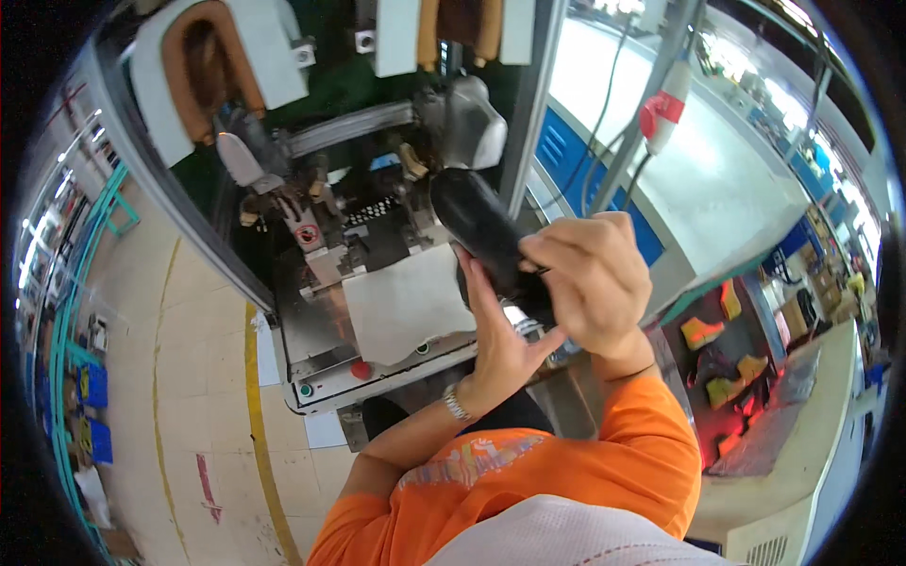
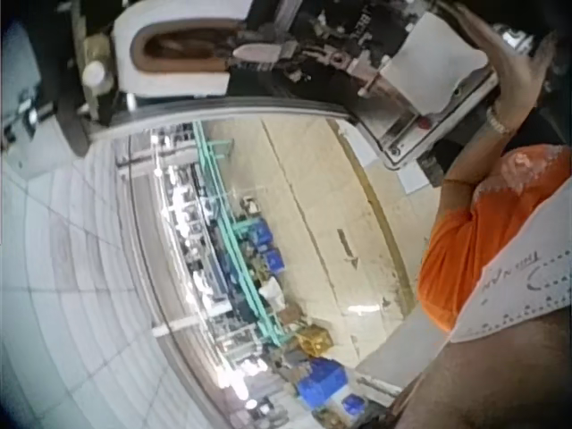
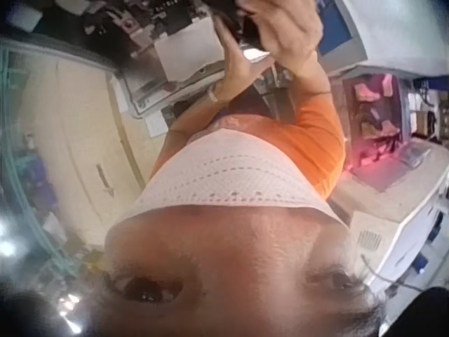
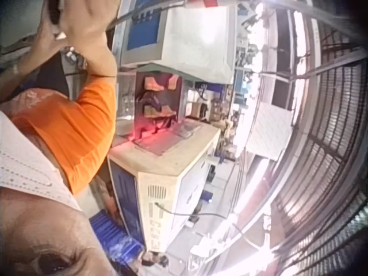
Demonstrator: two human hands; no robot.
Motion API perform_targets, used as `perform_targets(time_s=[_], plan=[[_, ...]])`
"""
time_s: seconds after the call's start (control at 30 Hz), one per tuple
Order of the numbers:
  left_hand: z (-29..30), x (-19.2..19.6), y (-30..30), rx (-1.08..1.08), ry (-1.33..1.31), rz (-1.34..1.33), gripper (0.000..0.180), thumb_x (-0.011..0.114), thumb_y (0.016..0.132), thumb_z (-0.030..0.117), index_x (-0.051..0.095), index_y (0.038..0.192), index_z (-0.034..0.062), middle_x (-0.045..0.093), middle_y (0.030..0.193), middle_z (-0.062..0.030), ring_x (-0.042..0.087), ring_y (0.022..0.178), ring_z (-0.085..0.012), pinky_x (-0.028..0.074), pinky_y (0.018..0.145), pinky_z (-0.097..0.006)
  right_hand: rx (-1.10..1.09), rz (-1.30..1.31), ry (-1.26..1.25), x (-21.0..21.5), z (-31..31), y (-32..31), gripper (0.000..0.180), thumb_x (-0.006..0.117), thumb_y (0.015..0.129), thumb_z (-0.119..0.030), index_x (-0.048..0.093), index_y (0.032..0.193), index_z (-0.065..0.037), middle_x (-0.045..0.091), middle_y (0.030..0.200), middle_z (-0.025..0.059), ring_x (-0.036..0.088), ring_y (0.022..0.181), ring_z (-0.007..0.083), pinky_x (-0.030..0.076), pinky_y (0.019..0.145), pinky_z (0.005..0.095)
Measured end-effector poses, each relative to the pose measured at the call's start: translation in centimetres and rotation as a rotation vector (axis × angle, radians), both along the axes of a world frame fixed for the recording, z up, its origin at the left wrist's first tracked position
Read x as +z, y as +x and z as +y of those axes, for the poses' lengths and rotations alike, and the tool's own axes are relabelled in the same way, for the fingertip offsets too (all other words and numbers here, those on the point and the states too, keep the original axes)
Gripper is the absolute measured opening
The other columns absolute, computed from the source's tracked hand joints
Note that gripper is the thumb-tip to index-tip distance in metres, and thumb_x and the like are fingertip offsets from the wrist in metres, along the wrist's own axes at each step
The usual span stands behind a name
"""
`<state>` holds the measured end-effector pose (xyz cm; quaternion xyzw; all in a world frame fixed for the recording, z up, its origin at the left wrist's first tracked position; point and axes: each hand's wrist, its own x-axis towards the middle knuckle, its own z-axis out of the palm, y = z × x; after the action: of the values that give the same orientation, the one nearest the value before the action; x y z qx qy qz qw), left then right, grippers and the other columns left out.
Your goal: The person places black shoes into a machine, presses a button to activate it, and then removes the shoes. This process is repeated for multiple pairs of shoes. The person also handles a holographic package and places it on the machine's surface.
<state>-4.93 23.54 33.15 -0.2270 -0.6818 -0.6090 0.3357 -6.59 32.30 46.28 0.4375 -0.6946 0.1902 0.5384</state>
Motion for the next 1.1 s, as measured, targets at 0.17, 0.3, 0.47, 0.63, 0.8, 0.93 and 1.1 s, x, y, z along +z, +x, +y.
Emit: perform_targets(time_s=[0.17, 0.3, 0.47, 0.63, 0.8, 0.93, 1.1], plan=[[4.9, -3.1, -0.5, -0.271, 0.452, -0.255, 0.064, 0.067, 0.073, 0.010, 0.030, 0.124, -0.0043, 0.035, 0.127, -0.0146, 0.039, 0.111, -0.0216, 0.030, 0.094, -0.034, -0.015, -0.295, 0.160, 0.8, 1.3, 1.8, 0.036, 0.065, 0.059, -0.020, 0.059, 0.091, -0.005, 0.056, 0.091, 0.0060, 0.054, 0.080, 0.0206, 0.039, 0.065, 0.0295], [5.4, -4.4, -1.5, -0.437, 0.934, -0.713, 0.039, 0.062, 0.076, 0.006, 0.048, 0.111, -0.0036, 0.054, 0.109, -0.0096, 0.050, 0.098, -0.0170, 0.039, 0.085, -0.029, -0.341, -0.484, -0.258, 0.0, 7.8, 3.0, 0.047, 0.062, 0.073, -0.027, 0.050, 0.110, -0.001, 0.053, 0.105, 0.0119, 0.050, 0.097, 0.0230, 0.036, 0.086, 0.0333], [6.3, -5.2, -2.3, -0.976, 1.067, -1.013, 0.031, 0.055, 0.082, 0.023, 0.049, 0.109, 0.0074, 0.054, 0.109, -0.0064, 0.051, 0.100, -0.0195, 0.042, 0.084, -0.036, -0.150, -1.481, -0.593, -10.9, 16.0, 6.5, 0.051, 0.064, 0.076, -0.026, 0.045, 0.114, 0.000, 0.054, 0.102, 0.0071, 0.051, 0.091, 0.0138, 0.040, 0.082, 0.0284], [9.2, -7.0, -1.2, -1.190, 0.809, -1.450, 0.051, 0.047, 0.082, 0.048, 0.046, 0.113, 0.0073, 0.050, 0.112, -0.0116, 0.043, 0.108, -0.0254, 0.034, 0.091, -0.051, 0.072, -1.571, -1.130, -15.5, 16.8, 10.2, 0.027, 0.063, 0.076, -0.018, 0.057, 0.097, -0.001, 0.059, 0.087, -0.0022, 0.051, 0.077, 0.0047, 0.041, 0.074, 0.0213], [8.8, -15.9, 1.9, -1.077, 0.639, -2.214, 0.045, 0.046, 0.085, 0.033, 0.034, 0.122, 0.0092, 0.041, 0.123, -0.0106, 0.039, 0.115, -0.0263, 0.029, 0.091, -0.060, -0.444, -1.504, -1.238, -19.7, 23.3, 12.3, 0.023, 0.062, 0.076, -0.020, 0.059, 0.087, 0.000, 0.058, 0.076, 0.0004, 0.051, 0.066, 0.0070, 0.042, 0.061, 0.0233], [6.0, -19.3, 2.0, -0.928, 0.561, -2.181, 0.033, 0.045, 0.086, 0.021, 0.039, 0.117, 0.0093, 0.041, 0.125, -0.0089, 0.040, 0.115, -0.0238, 0.029, 0.093, -0.057, -1.117, -1.051, -0.818, -21.0, 37.6, 12.9, 0.031, 0.065, 0.070, -0.025, 0.056, 0.071, 0.004, 0.054, 0.064, 0.0107, 0.052, 0.062, 0.0174, 0.043, 0.060, 0.0316], [4.8, -20.0, -2.2, -0.780, 0.463, -1.939, 0.030, 0.047, 0.086, 0.023, 0.042, 0.115, 0.0143, 0.049, 0.115, -0.0038, 0.043, 0.109, -0.0190, 0.034, 0.090, -0.051, -1.331, -1.034, -1.138, -16.2, 57.5, 11.4, 0.053, 0.061, 0.076, -0.030, 0.047, 0.109, 0.009, 0.059, 0.091, 0.0121, 0.057, 0.081, 0.0203, 0.045, 0.069, 0.0306]])
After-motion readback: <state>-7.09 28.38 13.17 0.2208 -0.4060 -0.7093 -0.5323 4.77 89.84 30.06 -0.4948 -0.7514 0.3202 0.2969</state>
